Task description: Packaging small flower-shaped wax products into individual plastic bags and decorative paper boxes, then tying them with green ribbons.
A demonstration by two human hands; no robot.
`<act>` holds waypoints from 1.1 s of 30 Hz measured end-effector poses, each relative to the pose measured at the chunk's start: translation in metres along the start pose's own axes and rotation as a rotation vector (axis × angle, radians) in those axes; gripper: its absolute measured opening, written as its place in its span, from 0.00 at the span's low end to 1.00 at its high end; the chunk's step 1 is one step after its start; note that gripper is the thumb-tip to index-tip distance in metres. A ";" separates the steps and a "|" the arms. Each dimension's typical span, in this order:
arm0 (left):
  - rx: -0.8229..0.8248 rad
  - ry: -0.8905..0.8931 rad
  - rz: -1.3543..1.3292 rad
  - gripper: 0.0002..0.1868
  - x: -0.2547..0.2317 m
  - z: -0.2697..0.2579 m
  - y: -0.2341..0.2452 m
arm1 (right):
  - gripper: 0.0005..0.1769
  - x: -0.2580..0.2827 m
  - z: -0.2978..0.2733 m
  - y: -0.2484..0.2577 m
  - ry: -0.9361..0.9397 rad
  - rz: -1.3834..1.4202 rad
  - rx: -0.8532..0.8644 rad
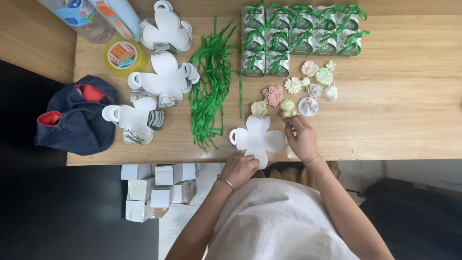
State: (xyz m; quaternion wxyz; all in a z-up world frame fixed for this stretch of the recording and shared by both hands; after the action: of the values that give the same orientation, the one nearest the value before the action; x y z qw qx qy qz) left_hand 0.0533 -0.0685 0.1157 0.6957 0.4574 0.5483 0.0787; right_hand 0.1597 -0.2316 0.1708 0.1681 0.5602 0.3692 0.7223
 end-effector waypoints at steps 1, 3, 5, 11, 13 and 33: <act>0.004 -0.001 0.001 0.05 0.005 0.000 -0.007 | 0.08 0.003 0.000 -0.001 -0.003 0.002 -0.002; 0.077 0.043 0.098 0.06 0.018 0.004 -0.028 | 0.08 0.011 -0.001 -0.002 0.003 -0.028 0.020; 0.091 0.044 0.113 0.09 0.015 0.008 -0.023 | 0.08 0.019 0.002 -0.001 0.023 -0.045 0.013; -0.056 0.046 -0.028 0.17 -0.035 0.014 0.047 | 0.09 0.031 0.001 0.005 0.091 -0.094 0.000; -0.095 0.067 -0.100 0.19 -0.041 0.012 0.064 | 0.09 0.034 -0.001 0.008 0.106 -0.100 -0.008; -0.655 -0.443 0.202 0.14 -0.224 0.058 0.344 | 0.20 0.197 0.014 0.216 0.553 -0.223 -0.817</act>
State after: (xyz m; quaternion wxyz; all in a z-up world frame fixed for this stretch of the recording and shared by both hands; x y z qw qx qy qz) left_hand 0.1503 -0.0415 0.5180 0.8946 0.2690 0.2834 0.2167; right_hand 0.1478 -0.2423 0.4629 0.3457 0.1933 0.1449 0.9067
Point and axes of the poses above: each hand's wrist, its own z-axis towards the middle knuckle, its own y-axis out of the back of the hand, x = y × z, the point moved 10 cm from there along z, towards the middle knuckle, and after that the axes turned 12 degrees about x, right-handed, at the moved point
